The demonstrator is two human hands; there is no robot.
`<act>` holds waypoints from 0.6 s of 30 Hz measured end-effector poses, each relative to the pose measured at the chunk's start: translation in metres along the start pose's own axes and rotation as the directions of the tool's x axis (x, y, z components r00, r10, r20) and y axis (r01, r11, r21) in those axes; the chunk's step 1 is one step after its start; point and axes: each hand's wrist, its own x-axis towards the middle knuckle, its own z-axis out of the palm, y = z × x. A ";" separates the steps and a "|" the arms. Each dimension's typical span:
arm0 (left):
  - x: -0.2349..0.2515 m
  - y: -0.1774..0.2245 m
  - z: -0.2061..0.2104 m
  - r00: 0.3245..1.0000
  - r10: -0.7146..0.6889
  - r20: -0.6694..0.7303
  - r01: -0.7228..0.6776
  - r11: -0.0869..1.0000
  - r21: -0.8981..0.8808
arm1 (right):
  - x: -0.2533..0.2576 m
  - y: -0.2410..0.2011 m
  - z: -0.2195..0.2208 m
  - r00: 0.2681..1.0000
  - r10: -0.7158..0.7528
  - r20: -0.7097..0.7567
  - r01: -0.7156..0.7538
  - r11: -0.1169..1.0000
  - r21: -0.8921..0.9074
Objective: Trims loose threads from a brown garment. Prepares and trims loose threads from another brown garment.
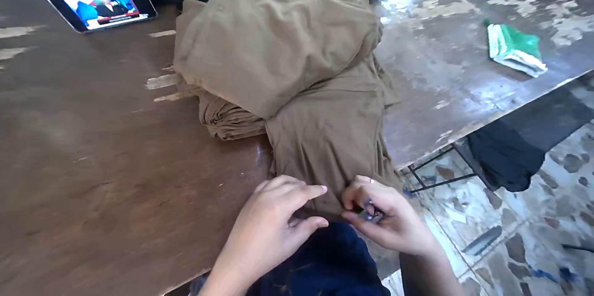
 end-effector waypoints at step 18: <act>-0.011 0.000 0.023 0.828 -0.512 -0.229 -0.103 0.263 -0.959 | 0.044 0.009 0.048 0.954 -0.028 -0.297 -0.045 0.970 -0.237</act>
